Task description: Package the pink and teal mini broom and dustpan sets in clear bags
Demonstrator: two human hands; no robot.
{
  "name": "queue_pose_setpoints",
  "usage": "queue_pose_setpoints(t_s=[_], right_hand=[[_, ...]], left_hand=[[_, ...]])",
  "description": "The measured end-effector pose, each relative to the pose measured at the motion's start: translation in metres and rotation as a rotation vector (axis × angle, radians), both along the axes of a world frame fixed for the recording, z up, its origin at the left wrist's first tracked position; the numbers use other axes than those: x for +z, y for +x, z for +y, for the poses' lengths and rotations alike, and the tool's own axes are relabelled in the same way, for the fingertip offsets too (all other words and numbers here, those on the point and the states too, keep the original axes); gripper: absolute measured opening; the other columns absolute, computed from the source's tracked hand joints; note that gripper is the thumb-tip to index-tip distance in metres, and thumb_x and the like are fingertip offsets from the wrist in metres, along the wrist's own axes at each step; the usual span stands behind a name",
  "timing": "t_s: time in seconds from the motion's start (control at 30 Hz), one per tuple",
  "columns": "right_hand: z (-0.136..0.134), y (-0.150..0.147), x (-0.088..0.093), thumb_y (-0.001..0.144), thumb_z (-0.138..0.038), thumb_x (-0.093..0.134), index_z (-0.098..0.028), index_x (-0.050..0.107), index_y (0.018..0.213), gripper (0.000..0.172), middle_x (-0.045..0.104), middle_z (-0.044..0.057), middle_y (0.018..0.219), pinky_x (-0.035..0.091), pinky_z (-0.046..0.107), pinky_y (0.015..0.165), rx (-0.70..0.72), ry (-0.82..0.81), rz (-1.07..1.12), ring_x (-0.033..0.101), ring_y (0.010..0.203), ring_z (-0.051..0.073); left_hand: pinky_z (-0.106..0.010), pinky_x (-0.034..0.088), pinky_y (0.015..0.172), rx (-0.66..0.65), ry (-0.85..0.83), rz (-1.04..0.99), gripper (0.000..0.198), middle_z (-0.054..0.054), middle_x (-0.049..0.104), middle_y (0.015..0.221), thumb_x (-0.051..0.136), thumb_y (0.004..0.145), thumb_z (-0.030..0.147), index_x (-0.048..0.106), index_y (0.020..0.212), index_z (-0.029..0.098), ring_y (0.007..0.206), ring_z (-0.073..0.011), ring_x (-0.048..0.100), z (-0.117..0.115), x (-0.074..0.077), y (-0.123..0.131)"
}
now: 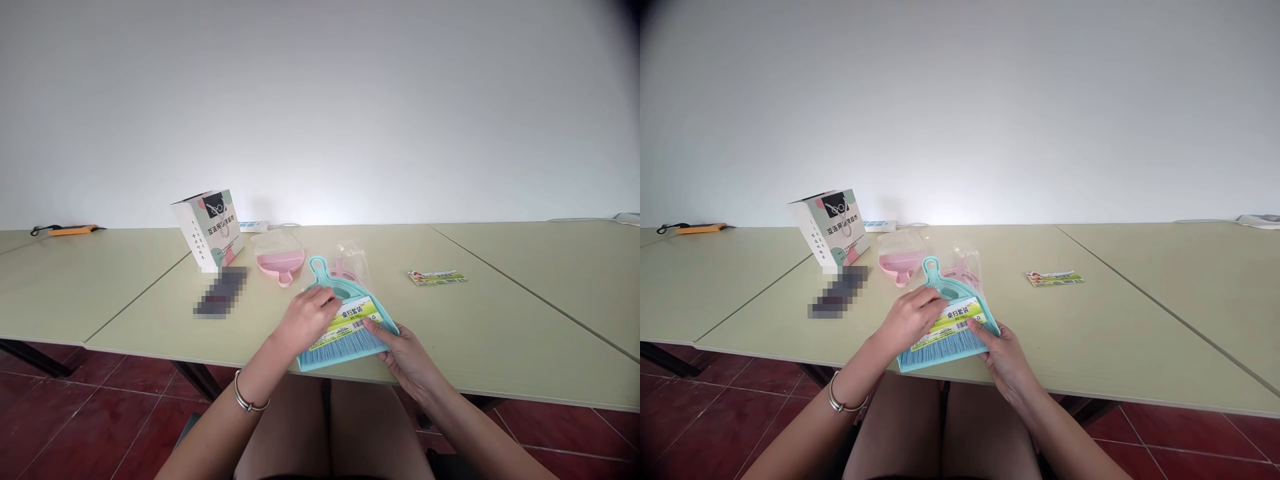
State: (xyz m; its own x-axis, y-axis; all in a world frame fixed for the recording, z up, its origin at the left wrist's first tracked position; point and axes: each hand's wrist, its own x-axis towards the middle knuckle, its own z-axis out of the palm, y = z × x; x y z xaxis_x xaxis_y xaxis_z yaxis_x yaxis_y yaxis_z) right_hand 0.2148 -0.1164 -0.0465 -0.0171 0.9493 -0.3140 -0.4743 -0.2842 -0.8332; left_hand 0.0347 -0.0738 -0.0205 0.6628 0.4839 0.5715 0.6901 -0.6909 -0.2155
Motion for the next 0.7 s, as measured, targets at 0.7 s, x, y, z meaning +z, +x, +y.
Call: queue_pose_setpoints(t_s=[0.7], right_hand=[[-0.006,-0.011,-0.004,0.054,-0.026,0.085,-0.015,0.070,0.085,0.036,0.073,0.004,0.091,0.059,0.024,0.069,-0.089,-0.008,0.165,0.068,0.088,0.020]], left_hand=[[-0.045,0.032,0.102,0.116,-0.107,-0.833,0.049,-0.012,0.047,0.132,0.062,0.079,0.040,0.049,0.125,0.026,0.123,-0.0269,0.043,-0.024,-0.007,-0.030]])
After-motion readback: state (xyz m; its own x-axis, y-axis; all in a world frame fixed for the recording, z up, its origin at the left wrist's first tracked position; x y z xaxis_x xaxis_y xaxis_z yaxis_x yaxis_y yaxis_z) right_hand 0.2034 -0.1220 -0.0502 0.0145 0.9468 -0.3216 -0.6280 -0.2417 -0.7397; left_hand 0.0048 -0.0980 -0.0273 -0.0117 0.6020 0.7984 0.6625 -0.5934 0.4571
